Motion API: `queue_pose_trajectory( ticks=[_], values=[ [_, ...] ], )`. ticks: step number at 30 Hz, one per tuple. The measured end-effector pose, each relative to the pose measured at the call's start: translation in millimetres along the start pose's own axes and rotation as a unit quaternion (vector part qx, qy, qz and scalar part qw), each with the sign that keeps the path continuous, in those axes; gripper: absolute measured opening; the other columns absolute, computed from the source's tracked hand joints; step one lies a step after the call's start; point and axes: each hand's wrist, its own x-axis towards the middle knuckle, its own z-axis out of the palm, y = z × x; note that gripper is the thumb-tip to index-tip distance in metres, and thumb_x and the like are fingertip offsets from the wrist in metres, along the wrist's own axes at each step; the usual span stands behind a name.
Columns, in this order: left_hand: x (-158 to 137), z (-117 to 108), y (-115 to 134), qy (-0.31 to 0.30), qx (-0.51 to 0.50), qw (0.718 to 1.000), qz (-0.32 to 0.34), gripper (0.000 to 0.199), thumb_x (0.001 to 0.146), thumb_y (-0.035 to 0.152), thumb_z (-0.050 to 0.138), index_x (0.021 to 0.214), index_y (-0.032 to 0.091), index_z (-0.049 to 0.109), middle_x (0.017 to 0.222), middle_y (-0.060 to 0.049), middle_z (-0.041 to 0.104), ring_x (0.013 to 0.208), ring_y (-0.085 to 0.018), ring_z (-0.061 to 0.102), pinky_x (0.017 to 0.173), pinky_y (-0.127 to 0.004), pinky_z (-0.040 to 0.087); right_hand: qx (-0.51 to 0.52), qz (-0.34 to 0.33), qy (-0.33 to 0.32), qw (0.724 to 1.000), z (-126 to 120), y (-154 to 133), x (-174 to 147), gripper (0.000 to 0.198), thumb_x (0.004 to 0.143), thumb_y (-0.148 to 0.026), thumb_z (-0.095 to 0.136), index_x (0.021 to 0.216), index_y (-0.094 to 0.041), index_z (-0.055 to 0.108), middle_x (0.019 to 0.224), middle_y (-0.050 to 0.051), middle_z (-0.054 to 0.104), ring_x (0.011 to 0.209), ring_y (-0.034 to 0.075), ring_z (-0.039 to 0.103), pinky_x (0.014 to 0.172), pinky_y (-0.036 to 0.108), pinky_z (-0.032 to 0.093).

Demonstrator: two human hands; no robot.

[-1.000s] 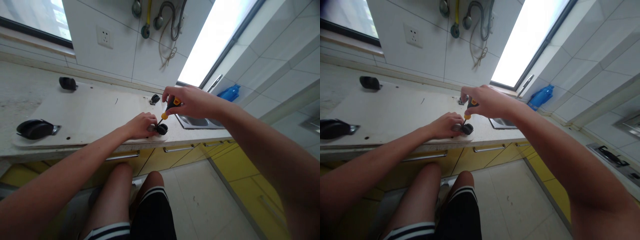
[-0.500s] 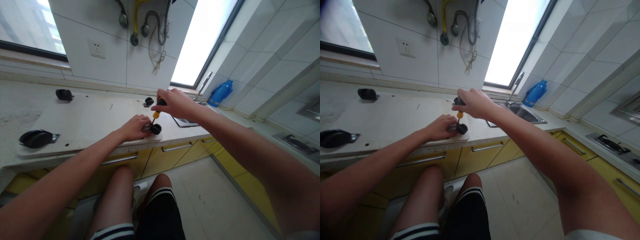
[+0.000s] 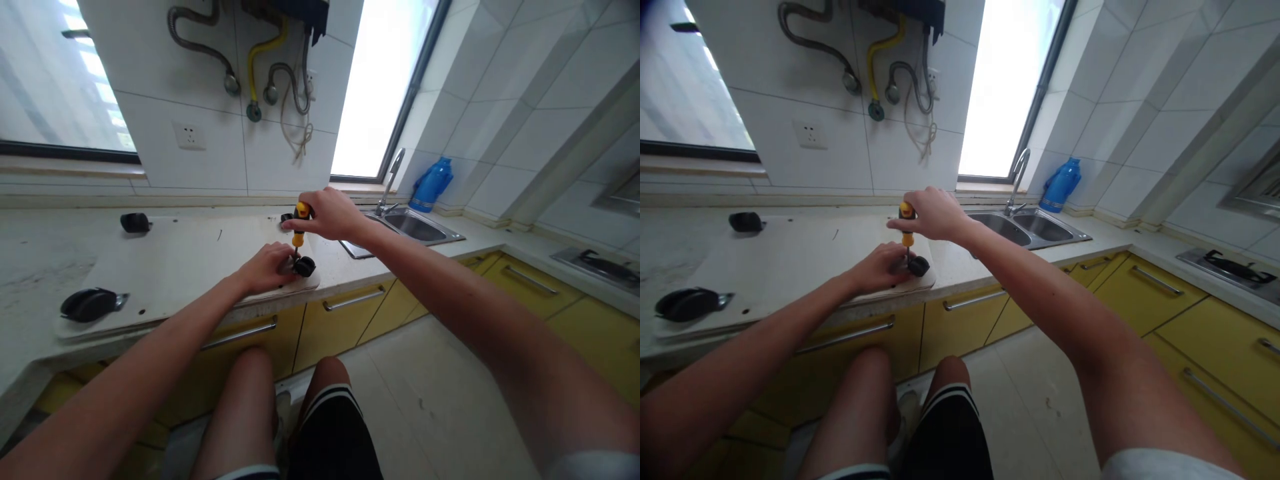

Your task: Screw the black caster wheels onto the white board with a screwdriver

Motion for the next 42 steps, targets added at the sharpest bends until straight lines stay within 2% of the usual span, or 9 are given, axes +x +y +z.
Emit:
queue_pose_trajectory(
  ticks=[4, 8, 12, 16, 19, 23, 32, 37, 42],
  values=[
    [0.4, -0.9, -0.1, -0.01, -0.036, 0.999, -0.007, 0.058, 0.093, 0.056, 0.079, 0.139, 0.022, 0.072, 0.124, -0.012, 0.079, 0.117, -0.035, 0.072, 0.105, -0.051, 0.053, 0.128, -0.021, 0.118, 0.984, -21.2, 22.5, -6.0, 0.048, 0.1, -0.063, 0.075, 0.083, -0.023, 0.056, 0.07, -0.005, 0.056, 0.065, 0.009, 0.045, 0.066, 0.03, 0.036],
    [1.5, -1.1, 0.2, -0.02, -0.034, 0.999, -0.002, 0.067, 0.093, 0.056, 0.081, 0.147, 0.017, 0.069, 0.128, -0.014, 0.08, 0.119, -0.035, 0.071, 0.112, -0.053, 0.05, 0.245, 0.07, 0.326, 0.91, -17.7, 69.8, -10.8, 0.056, 0.095, -0.073, 0.076, 0.085, -0.024, 0.051, 0.074, -0.006, 0.054, 0.068, 0.009, 0.051, 0.065, 0.026, 0.044],
    [0.5, -0.5, -0.9, -0.031, 0.007, 0.999, 0.032, 0.071, 0.102, 0.056, 0.074, 0.16, 0.018, 0.059, 0.138, -0.015, 0.077, 0.124, -0.036, 0.068, 0.114, -0.054, 0.049, 0.331, 0.224, 0.383, 0.833, 55.0, 114.9, -27.0, 0.043, 0.102, -0.06, 0.075, 0.111, -0.019, 0.064, 0.093, 0.0, 0.069, 0.072, 0.01, 0.062, 0.06, 0.023, 0.053],
    [-1.2, 0.5, -3.1, -0.052, 0.037, 0.993, 0.104, 0.068, 0.11, 0.052, 0.067, 0.17, 0.027, 0.048, 0.16, -0.014, 0.066, 0.136, -0.034, 0.063, 0.119, -0.052, 0.045, 0.365, 0.379, 0.393, 0.754, 145.3, 133.8, -43.9, 0.039, 0.107, -0.046, 0.073, 0.132, -0.016, 0.068, 0.118, 0.006, 0.073, 0.094, 0.015, 0.072, 0.081, 0.032, 0.067],
    [-1.1, 1.3, -2.8, -0.057, 0.04, 0.99, 0.126, 0.054, 0.114, 0.048, 0.062, 0.162, 0.026, 0.055, 0.157, -0.013, 0.068, 0.135, -0.033, 0.063, 0.119, -0.05, 0.045, 0.373, 0.44, 0.374, 0.726, 180.8, 138.9, -49.1, 0.043, 0.107, -0.045, 0.074, 0.139, -0.017, 0.067, 0.131, 0.009, 0.073, 0.108, 0.02, 0.074, 0.092, 0.04, 0.068],
    [3.3, 1.9, 4.7, -0.058, 0.016, 0.993, 0.102, 0.04, 0.116, 0.041, 0.056, 0.149, 0.021, 0.06, 0.139, -0.015, 0.074, 0.124, -0.032, 0.065, 0.113, -0.051, 0.049, 0.369, 0.466, 0.333, 0.732, 190.8, 147.0, -50.1, 0.044, 0.106, -0.045, 0.074, 0.14, -0.018, 0.067, 0.134, 0.01, 0.072, 0.113, 0.022, 0.074, 0.097, 0.043, 0.068],
    [13.1, -0.5, 22.1, -0.085, -0.046, 0.994, 0.042, 0.039, 0.108, 0.043, 0.062, 0.141, 0.021, 0.065, 0.128, -0.013, 0.076, 0.12, -0.033, 0.067, 0.111, -0.051, 0.05, 0.324, 0.467, 0.295, 0.768, 195.1, 152.6, -53.3, 0.044, 0.106, -0.046, 0.074, 0.139, -0.017, 0.068, 0.133, 0.01, 0.073, 0.111, 0.021, 0.074, 0.095, 0.042, 0.068],
    [5.9, 5.4, 26.3, -0.052, -0.027, 0.998, 0.007, 0.047, 0.108, 0.044, 0.061, 0.148, 0.02, 0.063, 0.137, -0.015, 0.076, 0.129, -0.035, 0.067, 0.115, -0.053, 0.05, 0.3, 0.455, 0.29, 0.787, 192.4, 150.5, -53.9, 0.045, 0.107, -0.047, 0.073, 0.14, -0.018, 0.067, 0.135, 0.01, 0.072, 0.115, 0.022, 0.074, 0.1, 0.044, 0.067],
    [-36.2, -13.4, 27.4, 0.004, 0.086, 0.996, -0.008, 0.078, 0.107, 0.061, 0.065, 0.17, 0.021, 0.043, 0.165, -0.019, 0.061, 0.145, -0.04, 0.061, 0.12, -0.056, 0.048, 0.259, 0.441, 0.273, 0.815, 188.0, 141.7, -55.3, 0.045, 0.106, -0.046, 0.074, 0.141, -0.018, 0.068, 0.143, 0.011, 0.07, 0.126, 0.025, 0.072, 0.108, 0.05, 0.065]
  ],
)
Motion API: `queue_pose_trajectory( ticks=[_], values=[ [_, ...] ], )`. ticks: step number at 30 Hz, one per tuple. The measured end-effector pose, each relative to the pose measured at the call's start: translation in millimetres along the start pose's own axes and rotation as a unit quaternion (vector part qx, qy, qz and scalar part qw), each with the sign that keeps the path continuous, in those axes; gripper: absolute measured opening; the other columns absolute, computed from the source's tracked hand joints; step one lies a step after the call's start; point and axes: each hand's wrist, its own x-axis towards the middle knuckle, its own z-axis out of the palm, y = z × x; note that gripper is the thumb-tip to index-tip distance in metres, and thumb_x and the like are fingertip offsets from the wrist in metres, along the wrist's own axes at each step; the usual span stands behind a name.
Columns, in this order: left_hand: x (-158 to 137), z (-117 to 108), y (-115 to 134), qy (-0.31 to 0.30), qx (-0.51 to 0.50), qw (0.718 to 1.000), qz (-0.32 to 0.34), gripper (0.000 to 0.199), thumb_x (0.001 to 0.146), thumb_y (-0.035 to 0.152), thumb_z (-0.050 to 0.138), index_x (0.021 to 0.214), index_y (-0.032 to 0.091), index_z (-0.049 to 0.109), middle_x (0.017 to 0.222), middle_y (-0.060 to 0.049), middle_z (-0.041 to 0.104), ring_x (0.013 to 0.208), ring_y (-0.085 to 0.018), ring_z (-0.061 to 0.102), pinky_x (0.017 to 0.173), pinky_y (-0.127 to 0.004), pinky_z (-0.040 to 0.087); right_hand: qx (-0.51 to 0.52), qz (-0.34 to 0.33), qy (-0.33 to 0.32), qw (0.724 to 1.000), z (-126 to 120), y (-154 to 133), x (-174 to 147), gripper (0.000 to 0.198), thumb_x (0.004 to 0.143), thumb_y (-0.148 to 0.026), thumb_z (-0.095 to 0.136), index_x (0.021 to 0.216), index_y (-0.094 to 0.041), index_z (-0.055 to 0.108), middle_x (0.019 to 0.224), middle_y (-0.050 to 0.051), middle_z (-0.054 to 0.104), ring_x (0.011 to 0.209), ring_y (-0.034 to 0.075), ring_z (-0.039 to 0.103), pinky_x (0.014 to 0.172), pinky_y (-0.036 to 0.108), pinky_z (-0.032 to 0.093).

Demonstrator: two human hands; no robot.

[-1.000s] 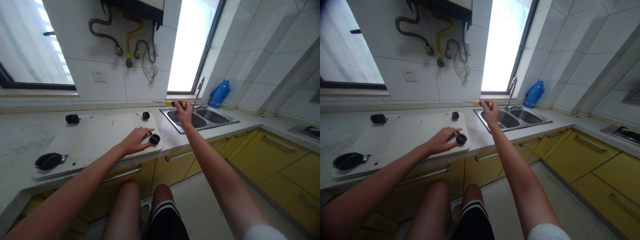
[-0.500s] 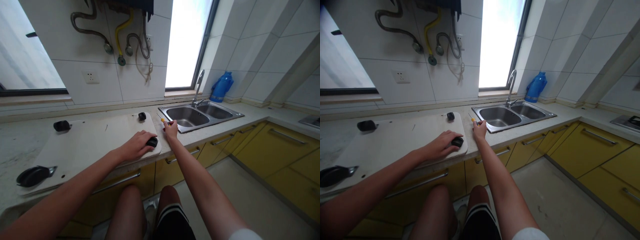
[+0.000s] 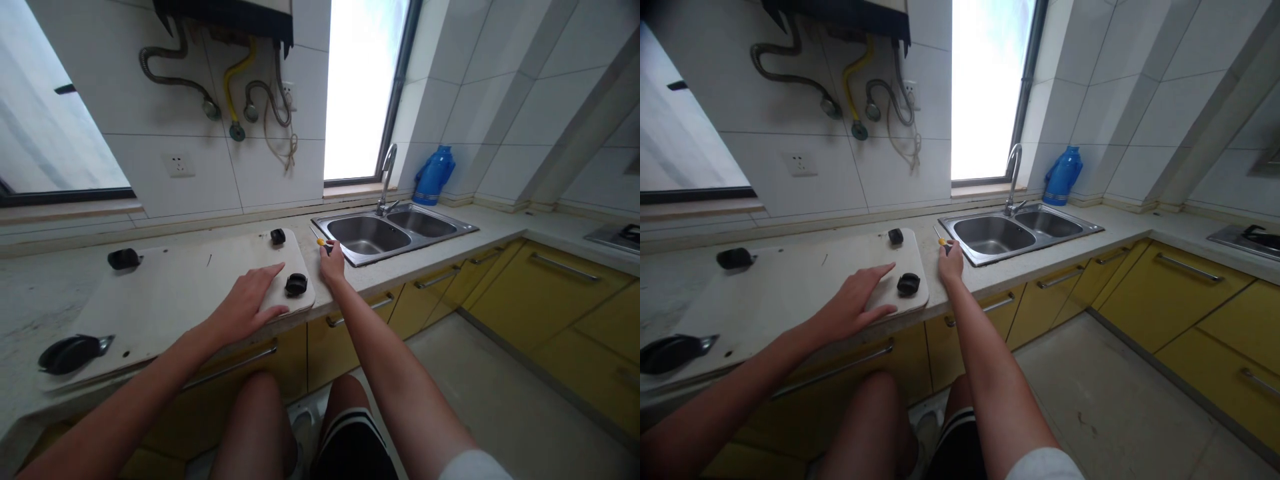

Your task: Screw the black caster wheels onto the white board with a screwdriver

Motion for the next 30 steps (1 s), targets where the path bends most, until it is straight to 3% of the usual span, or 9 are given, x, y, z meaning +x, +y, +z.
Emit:
queue_pose_trajectory(
  ticks=[7, 10, 13, 18, 23, 25, 27, 30],
  values=[
    [-129.4, -53.8, -39.8, 0.071, 0.208, 0.975, -0.025, 0.079, 0.108, 0.062, 0.063, 0.176, 0.034, 0.035, 0.164, -0.014, 0.064, 0.141, -0.042, 0.066, 0.114, -0.054, 0.049, 0.027, 0.001, 0.012, 1.0, 0.2, -6.3, -6.3, 0.043, 0.106, -0.045, 0.074, 0.14, -0.02, 0.069, 0.146, 0.012, 0.068, 0.13, 0.026, 0.07, 0.111, 0.051, 0.063],
    [-177.7, -59.3, -55.9, 0.092, 0.233, 0.967, -0.049, 0.075, 0.108, 0.054, 0.063, 0.175, 0.037, 0.035, 0.165, -0.015, 0.063, 0.136, -0.044, 0.069, 0.112, -0.057, 0.051, 0.098, 0.011, 0.034, 0.995, -2.0, -9.5, -3.1, 0.047, 0.107, -0.047, 0.073, 0.144, -0.019, 0.067, 0.146, 0.012, 0.068, 0.128, 0.026, 0.071, 0.109, 0.05, 0.064],
    [-206.7, -54.2, -64.0, 0.163, 0.247, 0.949, -0.104, 0.072, 0.107, 0.045, 0.065, 0.172, 0.033, 0.037, 0.167, -0.02, 0.059, 0.14, -0.048, 0.066, 0.115, -0.064, 0.048, 0.175, 0.027, 0.033, 0.984, -6.0, -13.8, -2.4, 0.049, 0.107, -0.047, 0.072, 0.147, -0.019, 0.065, 0.142, 0.012, 0.07, 0.121, 0.024, 0.073, 0.103, 0.047, 0.067],
    [-209.4, -55.9, -57.2, 0.264, 0.223, 0.916, -0.203, 0.064, 0.106, 0.045, 0.062, 0.165, 0.029, 0.043, 0.167, -0.021, 0.057, 0.153, -0.048, 0.056, 0.128, -0.072, 0.038, 0.257, 0.021, -0.013, 0.966, -15.3, -28.0, -18.2, 0.044, 0.107, -0.046, 0.073, 0.14, -0.018, 0.067, 0.129, 0.009, 0.073, 0.107, 0.02, 0.074, 0.092, 0.04, 0.068],
    [-200.8, -80.6, -56.7, 0.355, 0.197, 0.865, -0.295, 0.069, 0.103, 0.052, 0.055, 0.164, 0.021, 0.047, 0.17, -0.025, 0.051, 0.16, -0.056, 0.045, 0.13, -0.08, 0.033, 0.323, -0.074, 0.019, 0.943, -25.1, -55.6, -74.4, 0.043, 0.108, -0.052, 0.069, 0.133, -0.017, 0.067, 0.113, 0.005, 0.071, 0.09, 0.015, 0.069, 0.082, 0.033, 0.064],
    [-203.3, -85.5, -65.2, 0.358, 0.165, 0.852, -0.344, 0.071, 0.103, 0.055, 0.052, 0.166, 0.022, 0.045, 0.171, -0.024, 0.047, 0.162, -0.058, 0.039, 0.132, -0.082, 0.03, 0.334, -0.127, 0.006, 0.934, -22.5, -67.4, -110.9, 0.046, 0.109, -0.062, 0.062, 0.123, -0.018, 0.067, 0.098, 0.001, 0.067, 0.08, 0.013, 0.063, 0.076, 0.031, 0.059],
    [-207.5, -84.2, -76.5, 0.343, 0.089, 0.844, -0.403, 0.067, 0.105, 0.056, 0.048, 0.164, 0.023, 0.044, 0.163, -0.022, 0.053, 0.159, -0.056, 0.045, 0.13, -0.08, 0.037, 0.32, -0.169, -0.036, 0.931, -12.3, -78.7, -148.7, 0.054, 0.107, -0.073, 0.056, 0.1, -0.019, 0.063, 0.081, -0.003, 0.056, 0.071, 0.012, 0.056, 0.071, 0.029, 0.052],
    [-213.8, -75.9, -91.8, 0.308, -0.003, 0.84, -0.447, 0.054, 0.109, 0.056, 0.04, 0.15, 0.023, 0.054, 0.145, -0.018, 0.065, 0.148, -0.05, 0.058, 0.126, -0.073, 0.047, 0.251, -0.197, -0.129, 0.939, 14.7, -95.6, -191.3, 0.063, 0.097, -0.071, 0.073, 0.068, -0.022, 0.047, 0.067, -0.005, 0.046, 0.064, 0.01, 0.043, 0.066, 0.028, 0.038]
  ],
)
